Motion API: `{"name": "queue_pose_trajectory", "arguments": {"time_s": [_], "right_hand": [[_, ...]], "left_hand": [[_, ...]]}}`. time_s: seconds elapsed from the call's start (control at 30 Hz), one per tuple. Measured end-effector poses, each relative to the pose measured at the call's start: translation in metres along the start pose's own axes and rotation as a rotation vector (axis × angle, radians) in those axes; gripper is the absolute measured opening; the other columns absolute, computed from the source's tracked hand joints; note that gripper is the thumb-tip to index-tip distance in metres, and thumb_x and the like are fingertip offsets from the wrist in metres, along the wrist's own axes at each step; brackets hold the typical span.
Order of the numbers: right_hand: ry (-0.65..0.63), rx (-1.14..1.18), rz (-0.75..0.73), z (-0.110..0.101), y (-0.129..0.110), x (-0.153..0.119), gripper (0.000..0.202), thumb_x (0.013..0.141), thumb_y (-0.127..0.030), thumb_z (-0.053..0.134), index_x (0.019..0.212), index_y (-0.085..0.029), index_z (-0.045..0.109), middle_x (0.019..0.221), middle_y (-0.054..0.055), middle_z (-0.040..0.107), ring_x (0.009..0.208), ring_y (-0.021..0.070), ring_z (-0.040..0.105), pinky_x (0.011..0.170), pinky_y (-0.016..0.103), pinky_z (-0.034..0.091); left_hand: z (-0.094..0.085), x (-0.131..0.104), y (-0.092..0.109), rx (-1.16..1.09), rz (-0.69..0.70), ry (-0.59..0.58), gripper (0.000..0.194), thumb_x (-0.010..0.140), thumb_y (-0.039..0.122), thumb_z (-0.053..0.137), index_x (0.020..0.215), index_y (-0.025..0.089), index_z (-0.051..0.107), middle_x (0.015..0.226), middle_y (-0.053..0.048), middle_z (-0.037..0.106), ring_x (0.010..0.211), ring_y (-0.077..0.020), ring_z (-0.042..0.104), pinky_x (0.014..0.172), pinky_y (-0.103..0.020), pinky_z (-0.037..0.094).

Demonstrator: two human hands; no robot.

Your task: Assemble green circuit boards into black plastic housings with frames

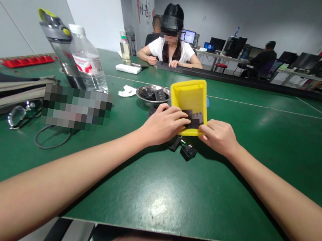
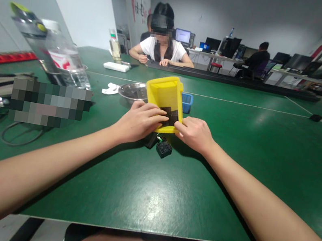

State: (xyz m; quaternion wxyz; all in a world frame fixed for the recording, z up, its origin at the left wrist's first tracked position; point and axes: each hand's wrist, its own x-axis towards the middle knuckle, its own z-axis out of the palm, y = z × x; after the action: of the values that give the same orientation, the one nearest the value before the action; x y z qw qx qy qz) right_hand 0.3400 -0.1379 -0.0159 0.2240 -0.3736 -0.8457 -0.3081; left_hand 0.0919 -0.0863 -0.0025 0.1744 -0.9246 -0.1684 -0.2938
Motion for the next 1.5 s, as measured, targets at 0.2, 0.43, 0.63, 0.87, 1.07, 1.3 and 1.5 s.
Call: {"name": "queue_pose_trajectory", "arguments": {"time_s": [0.2,0.43,0.63,0.87,1.07,1.3,1.5], "right_hand": [[-0.012,0.018,-0.003,-0.001,-0.0017,0.002,0.024,0.094,-0.019,0.049,0.074,-0.02,0.063,0.063,0.002,0.057,0.059,0.0153,0.041,0.059,0.03,0.025],[0.072,-0.013,-0.07,0.0002,-0.0017,0.0033,0.025,0.093,-0.016,0.05,0.072,-0.019,0.062,0.062,0.002,0.057,0.058,0.015,0.041,0.059,0.03,0.025],[0.018,0.008,-0.05,0.0008,-0.0026,0.003,0.024,0.093,-0.018,0.05,0.073,-0.019,0.063,0.062,0.002,0.057,0.058,0.0151,0.04,0.059,0.03,0.025],[-0.007,0.044,-0.001,0.0011,-0.0025,0.0029,0.024,0.094,-0.019,0.05,0.074,-0.019,0.062,0.064,0.002,0.057,0.059,0.0152,0.041,0.059,0.03,0.025],[-0.017,0.056,0.004,-0.0018,-0.0036,0.0045,0.025,0.093,-0.019,0.05,0.071,-0.02,0.062,0.062,0.001,0.053,0.058,0.0151,0.037,0.059,0.031,0.023],[-0.025,0.014,-0.016,-0.0008,-0.0057,0.0055,0.026,0.094,-0.018,0.048,0.072,-0.02,0.062,0.062,0.001,0.054,0.058,0.0152,0.037,0.059,0.031,0.023],[-0.018,0.041,-0.017,-0.0019,-0.0066,0.0062,0.026,0.095,-0.018,0.049,0.072,-0.02,0.062,0.062,0.001,0.053,0.059,0.0154,0.037,0.059,0.031,0.023]], "left_hand": [[-0.0029,0.0021,0.0008,0.036,-0.028,-0.033,0.021,0.103,0.025,0.053,0.096,0.021,0.073,0.104,-0.006,0.075,0.094,-0.0212,0.065,0.087,-0.041,0.035],[-0.0037,0.0035,0.0019,-0.005,-0.03,-0.06,0.018,0.1,0.023,0.057,0.089,0.019,0.07,0.119,-0.008,0.074,0.102,-0.0224,0.068,0.09,-0.041,0.037],[-0.0037,0.004,0.002,-0.029,-0.008,-0.066,0.016,0.099,0.015,0.053,0.09,0.018,0.067,0.106,-0.005,0.076,0.094,-0.0182,0.069,0.084,-0.035,0.04],[-0.0011,0.0025,0.0031,-0.008,-0.065,-0.073,0.02,0.096,0.009,0.049,0.096,0.017,0.067,0.098,-0.007,0.073,0.086,-0.0175,0.065,0.081,-0.033,0.044],[-0.0067,0.0066,0.0077,0.068,-0.154,-0.005,0.011,0.092,0.018,0.059,0.09,0.017,0.07,0.095,-0.011,0.072,0.093,-0.0269,0.06,0.078,-0.04,0.041],[-0.0058,0.0065,0.0097,0.06,-0.162,-0.018,0.022,0.094,0.017,0.052,0.077,0.02,0.066,0.073,-0.008,0.07,0.083,-0.0245,0.058,0.078,-0.041,0.038],[-0.0006,0.0063,0.0092,0.043,-0.211,0.019,0.017,0.093,0.018,0.054,0.088,0.017,0.07,0.083,-0.011,0.072,0.088,-0.0272,0.06,0.079,-0.042,0.039]]}}
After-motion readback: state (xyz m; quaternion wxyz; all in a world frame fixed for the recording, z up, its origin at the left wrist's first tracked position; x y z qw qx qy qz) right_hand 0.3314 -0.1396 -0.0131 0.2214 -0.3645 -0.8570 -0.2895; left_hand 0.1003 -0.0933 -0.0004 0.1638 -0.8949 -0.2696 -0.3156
